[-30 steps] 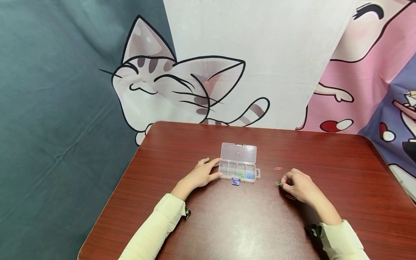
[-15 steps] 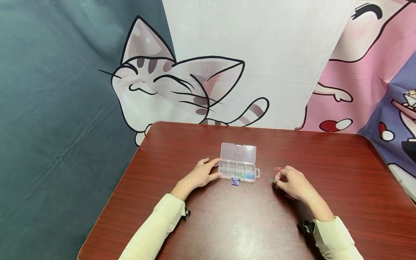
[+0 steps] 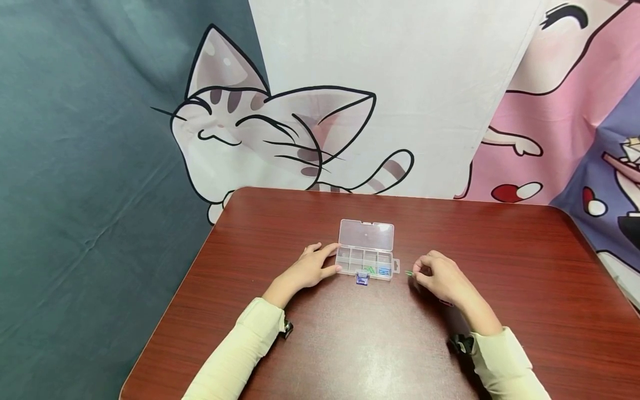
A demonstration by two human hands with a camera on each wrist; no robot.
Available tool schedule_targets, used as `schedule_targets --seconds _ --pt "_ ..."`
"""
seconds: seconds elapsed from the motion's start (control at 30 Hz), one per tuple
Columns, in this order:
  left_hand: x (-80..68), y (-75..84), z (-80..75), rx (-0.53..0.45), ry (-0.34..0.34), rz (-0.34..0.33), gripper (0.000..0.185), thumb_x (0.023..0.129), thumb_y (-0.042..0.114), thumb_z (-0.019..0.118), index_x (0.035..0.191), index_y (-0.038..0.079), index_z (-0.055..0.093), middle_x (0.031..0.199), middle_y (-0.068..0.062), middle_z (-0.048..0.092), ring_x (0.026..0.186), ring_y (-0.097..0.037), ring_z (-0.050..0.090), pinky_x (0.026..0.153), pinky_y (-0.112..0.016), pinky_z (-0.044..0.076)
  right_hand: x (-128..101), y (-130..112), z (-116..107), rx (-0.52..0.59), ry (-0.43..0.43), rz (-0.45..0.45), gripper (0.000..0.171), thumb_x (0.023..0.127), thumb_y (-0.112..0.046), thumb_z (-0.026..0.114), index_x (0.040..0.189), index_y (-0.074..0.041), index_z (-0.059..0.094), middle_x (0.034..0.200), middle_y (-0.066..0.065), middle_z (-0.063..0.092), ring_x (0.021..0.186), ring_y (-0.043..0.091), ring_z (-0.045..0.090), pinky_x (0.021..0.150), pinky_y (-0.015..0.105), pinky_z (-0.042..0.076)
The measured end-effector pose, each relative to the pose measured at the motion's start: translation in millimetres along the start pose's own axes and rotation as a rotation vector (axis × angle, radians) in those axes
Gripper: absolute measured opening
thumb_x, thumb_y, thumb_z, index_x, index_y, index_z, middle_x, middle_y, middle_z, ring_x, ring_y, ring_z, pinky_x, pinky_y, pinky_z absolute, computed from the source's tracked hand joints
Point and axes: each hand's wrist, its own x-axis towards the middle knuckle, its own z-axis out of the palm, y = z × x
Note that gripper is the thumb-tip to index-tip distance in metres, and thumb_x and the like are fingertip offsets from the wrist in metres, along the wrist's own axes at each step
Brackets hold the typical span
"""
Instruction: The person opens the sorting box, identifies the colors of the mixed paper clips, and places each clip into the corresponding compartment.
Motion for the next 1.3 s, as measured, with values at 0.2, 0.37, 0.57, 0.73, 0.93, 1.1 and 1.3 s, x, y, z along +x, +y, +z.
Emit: schedule_targets --seconds 0.2,0.37,0.57,0.73,0.93,1.1,1.3 --pt "0.7 -0.3 0.2 0.002 0.003 0.000 0.062 0.100 0.048 0.059 0.156 0.032 0.038 0.153 -0.004 0.050 0.152 -0.034 0.025 0.118 -0.061 0.027 6 -7 3 0.017 0.002 -0.021 0.019 0.081 -0.005 0.073 0.075 -0.020 0.063 0.080 -0.002 0.053 0.076 0.014 0.051 0.068 0.034 0.043" --pt "2.0 -1.8 1.0 0.004 0.007 0.005 0.062 0.101 0.048 0.059 0.156 0.031 0.038 0.154 -0.003 0.050 0.152 -0.035 0.024 0.117 -0.060 0.028 11 -12 6 0.027 0.005 -0.029 0.019 0.081 -0.004 0.073 0.076 -0.019 0.063 0.080 -0.002 0.054 0.076 0.014 0.051 0.068 0.034 0.043" --pt "2.3 -2.4 1.2 0.002 0.007 0.005 0.062 0.100 0.049 0.059 0.157 0.031 0.038 0.154 -0.003 0.049 0.152 -0.034 0.024 0.118 -0.061 0.027 17 -18 9 0.045 0.012 -0.036 0.017 0.081 -0.006 0.073 0.076 -0.018 0.063 0.080 0.000 0.056 0.076 0.016 0.054 0.068 0.034 0.044" --pt "1.7 -2.6 1.1 -0.004 0.008 0.005 0.062 0.101 0.048 0.059 0.156 0.031 0.038 0.154 -0.003 0.049 0.152 -0.034 0.024 0.117 -0.061 0.028 21 -24 13 0.064 0.022 -0.050 0.017 0.081 -0.004 0.073 0.075 -0.017 0.064 0.078 0.000 0.056 0.074 0.016 0.055 0.068 0.033 0.046" --pt "2.3 -2.7 2.1 0.000 0.010 0.010 0.062 0.100 0.048 0.059 0.156 0.030 0.039 0.153 -0.003 0.050 0.152 -0.035 0.025 0.120 -0.061 0.022 24 -27 19 0.103 0.030 -0.041 0.016 0.082 -0.005 0.073 0.077 -0.017 0.064 0.079 0.000 0.058 0.076 0.014 0.056 0.069 0.031 0.047" --pt "1.3 -2.0 1.9 0.004 0.008 0.016 0.062 0.101 0.048 0.059 0.156 0.030 0.039 0.153 -0.003 0.050 0.152 -0.035 0.025 0.122 -0.058 0.018 27 -31 22 0.111 0.040 -0.031 0.016 0.082 -0.005 0.071 0.077 -0.018 0.064 0.077 -0.002 0.057 0.074 0.014 0.055 0.067 0.030 0.045" --pt "0.8 -1.6 1.2 0.008 0.011 0.025 0.062 0.101 0.047 0.059 0.156 0.028 0.039 0.152 -0.004 0.051 0.151 -0.035 0.026 0.121 -0.059 0.019 31 -36 24 0.115 0.021 -0.015 0.017 0.083 -0.005 0.071 0.076 -0.018 0.063 0.076 -0.003 0.055 0.072 0.013 0.051 0.066 0.030 0.041"
